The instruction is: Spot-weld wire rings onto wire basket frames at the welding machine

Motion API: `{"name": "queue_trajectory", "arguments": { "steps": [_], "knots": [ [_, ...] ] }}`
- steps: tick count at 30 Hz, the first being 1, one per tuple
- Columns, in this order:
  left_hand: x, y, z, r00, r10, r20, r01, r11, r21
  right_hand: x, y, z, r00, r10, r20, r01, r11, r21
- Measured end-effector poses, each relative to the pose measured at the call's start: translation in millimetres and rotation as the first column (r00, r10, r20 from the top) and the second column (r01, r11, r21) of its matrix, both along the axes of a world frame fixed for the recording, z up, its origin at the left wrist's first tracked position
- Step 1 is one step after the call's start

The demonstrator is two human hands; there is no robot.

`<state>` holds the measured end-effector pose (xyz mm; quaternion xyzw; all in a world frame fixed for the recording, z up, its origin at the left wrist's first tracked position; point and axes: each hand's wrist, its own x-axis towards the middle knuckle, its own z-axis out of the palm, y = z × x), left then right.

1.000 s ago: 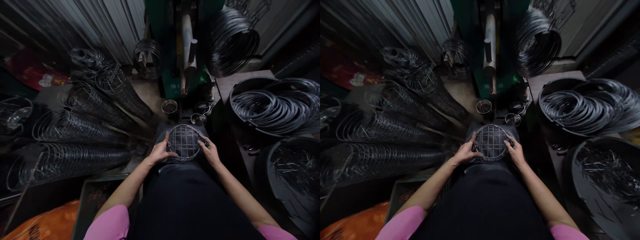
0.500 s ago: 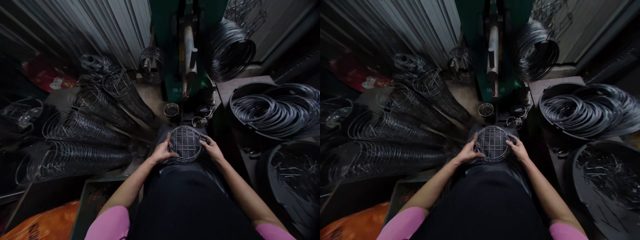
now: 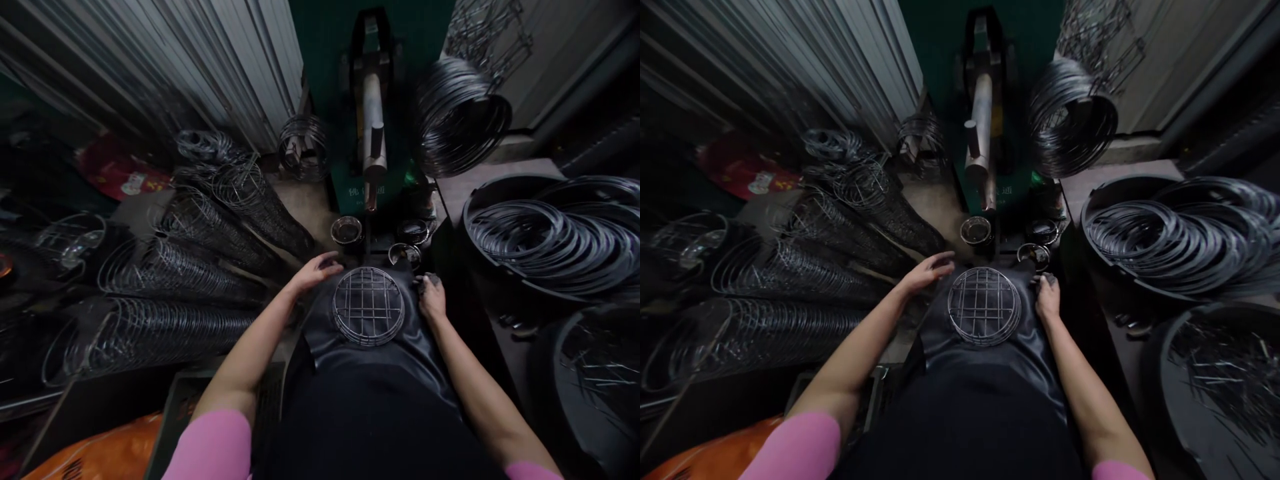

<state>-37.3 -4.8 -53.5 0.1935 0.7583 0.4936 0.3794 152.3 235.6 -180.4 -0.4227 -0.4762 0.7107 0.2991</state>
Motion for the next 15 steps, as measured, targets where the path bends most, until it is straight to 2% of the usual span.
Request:
{"name": "queue_trajectory", "arguments": {
  "steps": [3,6,8,11,15],
  "knots": [
    [-21,46,-1.7,0.994,-0.098,0.052,0.102,0.991,-0.09,4,14,4.8,0.995,-0.044,-0.088,0.023,0.974,-0.227],
    [-26,88,-10.0,0.97,-0.184,0.158,0.213,0.958,-0.194,11,19,10.6,0.991,0.018,-0.135,-0.056,0.957,-0.283],
    [-25,105,-16.1,0.947,-0.233,0.222,0.286,0.927,-0.243,15,17,13.1,0.988,0.062,-0.143,-0.101,0.953,-0.287],
    [-22,116,-20.9,0.894,-0.342,0.289,0.416,0.874,-0.252,18,13,16.3,0.986,0.073,-0.148,-0.12,0.934,-0.337],
    [-22,109,-12.3,0.756,-0.525,0.39,0.634,0.735,-0.24,18,10,23.1,0.979,0.111,-0.173,-0.169,0.915,-0.367]
  ]
}}
